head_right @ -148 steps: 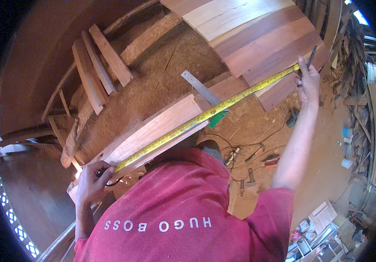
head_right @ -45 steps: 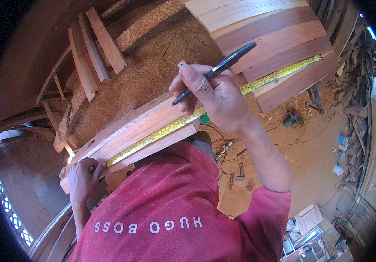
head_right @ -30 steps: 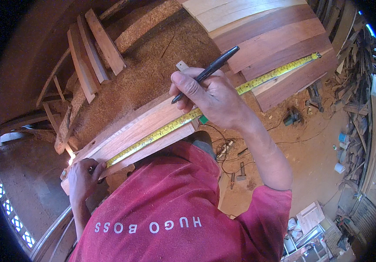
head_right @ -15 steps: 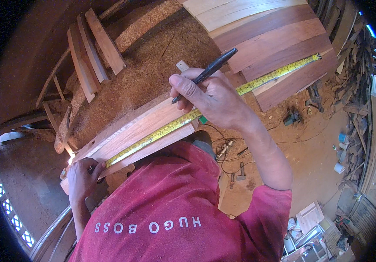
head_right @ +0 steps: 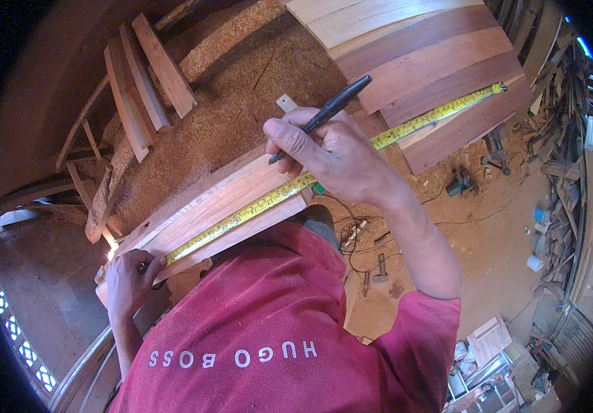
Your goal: The person measures and marks wooden planks using a tape measure, a square, and a pen.
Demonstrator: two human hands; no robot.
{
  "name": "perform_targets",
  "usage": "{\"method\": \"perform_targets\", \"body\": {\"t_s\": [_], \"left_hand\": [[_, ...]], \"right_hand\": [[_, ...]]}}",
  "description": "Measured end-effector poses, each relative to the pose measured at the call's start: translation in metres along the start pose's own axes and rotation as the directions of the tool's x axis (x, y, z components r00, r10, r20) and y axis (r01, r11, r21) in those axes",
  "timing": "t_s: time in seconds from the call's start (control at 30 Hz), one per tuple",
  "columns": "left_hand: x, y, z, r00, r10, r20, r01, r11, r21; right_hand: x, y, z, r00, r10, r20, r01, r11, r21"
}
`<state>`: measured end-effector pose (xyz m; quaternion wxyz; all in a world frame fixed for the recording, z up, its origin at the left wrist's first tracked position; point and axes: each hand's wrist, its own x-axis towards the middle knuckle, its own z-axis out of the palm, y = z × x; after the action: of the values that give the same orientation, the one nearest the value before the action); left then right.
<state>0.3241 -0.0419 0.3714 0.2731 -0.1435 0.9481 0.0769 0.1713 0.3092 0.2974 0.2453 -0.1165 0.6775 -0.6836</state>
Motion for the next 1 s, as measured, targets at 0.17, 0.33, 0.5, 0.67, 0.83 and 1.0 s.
{"method": "perform_targets", "body": {"t_s": [0.17,0.33,0.5,0.67,0.83,1.0], "left_hand": [[0.002,0.000,0.000,1.000,0.002,0.010,-0.002,1.000,-0.007],[0.000,-0.001,0.001,1.000,0.008,-0.007,-0.008,1.000,-0.019],[0.000,0.000,0.001,1.000,-0.002,-0.007,0.002,1.000,-0.005],[0.000,0.000,0.002,1.000,0.003,-0.020,-0.003,1.000,-0.008],[0.000,0.004,-0.001,1.000,-0.014,-0.004,0.014,1.000,-0.011],[-0.001,0.000,0.002,0.999,0.018,-0.040,-0.018,1.000,0.001]], "right_hand": [[0.000,0.000,0.000,1.000,0.007,-0.011,-0.007,1.000,-0.001],[-0.001,-0.002,-0.002,0.999,0.007,0.039,-0.006,0.999,-0.032],[0.000,-0.001,0.000,1.000,0.004,-0.005,-0.004,1.000,-0.009],[0.000,-0.002,0.000,1.000,0.007,0.001,-0.007,1.000,-0.006],[-0.001,-0.003,-0.004,1.000,0.012,0.026,-0.013,1.000,0.011],[-0.006,-0.012,0.001,0.994,-0.098,0.049,0.098,0.995,-0.016]]}}
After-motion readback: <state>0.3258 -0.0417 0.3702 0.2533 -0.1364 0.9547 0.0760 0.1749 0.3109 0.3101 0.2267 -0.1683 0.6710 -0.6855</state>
